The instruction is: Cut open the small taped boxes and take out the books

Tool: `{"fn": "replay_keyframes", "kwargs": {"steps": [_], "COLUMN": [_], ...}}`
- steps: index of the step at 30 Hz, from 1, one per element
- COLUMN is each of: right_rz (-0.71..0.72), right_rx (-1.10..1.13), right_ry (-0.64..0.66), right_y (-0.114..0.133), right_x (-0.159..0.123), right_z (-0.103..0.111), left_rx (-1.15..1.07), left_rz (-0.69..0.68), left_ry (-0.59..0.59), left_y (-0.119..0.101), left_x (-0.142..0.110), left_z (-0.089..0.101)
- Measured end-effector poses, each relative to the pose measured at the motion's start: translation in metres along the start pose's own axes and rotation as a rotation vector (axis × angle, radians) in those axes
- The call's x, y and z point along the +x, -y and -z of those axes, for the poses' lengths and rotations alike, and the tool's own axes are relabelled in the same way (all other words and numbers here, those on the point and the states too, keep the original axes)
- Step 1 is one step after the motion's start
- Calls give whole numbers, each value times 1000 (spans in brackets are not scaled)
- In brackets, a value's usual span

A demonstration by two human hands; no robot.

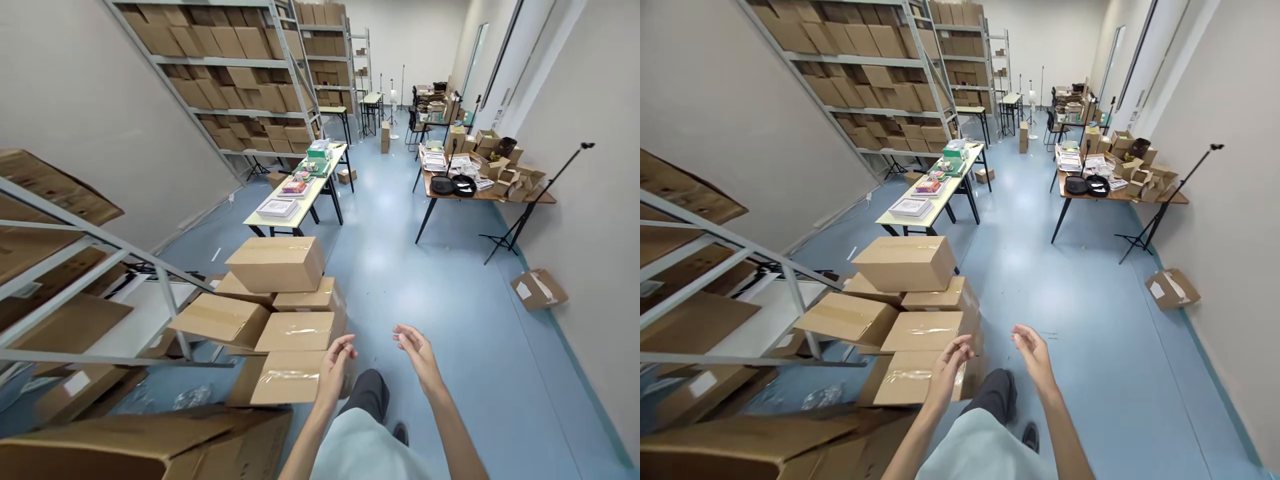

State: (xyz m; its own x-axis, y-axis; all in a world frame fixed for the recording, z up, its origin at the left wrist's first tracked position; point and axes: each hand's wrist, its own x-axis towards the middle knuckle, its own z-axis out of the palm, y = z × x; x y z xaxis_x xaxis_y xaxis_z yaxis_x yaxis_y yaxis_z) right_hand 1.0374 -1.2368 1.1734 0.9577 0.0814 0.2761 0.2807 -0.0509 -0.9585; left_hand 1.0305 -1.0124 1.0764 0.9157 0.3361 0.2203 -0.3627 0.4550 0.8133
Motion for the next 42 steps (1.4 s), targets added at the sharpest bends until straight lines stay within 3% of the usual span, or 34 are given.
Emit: {"fn": "replay_keyframes", "kwargs": {"steps": [4, 8, 15, 19, 23, 29, 33, 36, 39, 42], "right_rz": [73, 106, 132, 137, 123, 115, 117, 114, 87, 49], "right_rx": [-89, -173, -223, -235, -198, -193, -227, -250, -266, -279], "right_ry": [1, -142, -262, -284, -309, -310, -276, -253, -260, -280], "right_y": [28, 66, 159, 191, 219, 307, 363, 386, 405, 436], "right_x": [156, 312, 567, 716, 884, 1148, 1311, 1438, 1572, 1705], "right_z": [-27, -60, -95, -97, -99, -126, -155, -178, -203, -233], "left_rx": [3, 18, 64, 46, 91, 110, 112, 101, 86, 65], "left_rz": [2, -16, -148, -168, -207, -182, -165, -146, -135, -131], "left_ry": [-114, -166, -119, -66, -75, -114, -137, -158, -166, -154], "left_y": [-11, -54, -155, -183, -204, -272, -312, -325, -340, -371], "left_x": [123, 270, 548, 712, 882, 1127, 1276, 1397, 1531, 1672], "left_z": [-29, -68, -153, -209, -268, -345, -378, -395, -412, -436]}}
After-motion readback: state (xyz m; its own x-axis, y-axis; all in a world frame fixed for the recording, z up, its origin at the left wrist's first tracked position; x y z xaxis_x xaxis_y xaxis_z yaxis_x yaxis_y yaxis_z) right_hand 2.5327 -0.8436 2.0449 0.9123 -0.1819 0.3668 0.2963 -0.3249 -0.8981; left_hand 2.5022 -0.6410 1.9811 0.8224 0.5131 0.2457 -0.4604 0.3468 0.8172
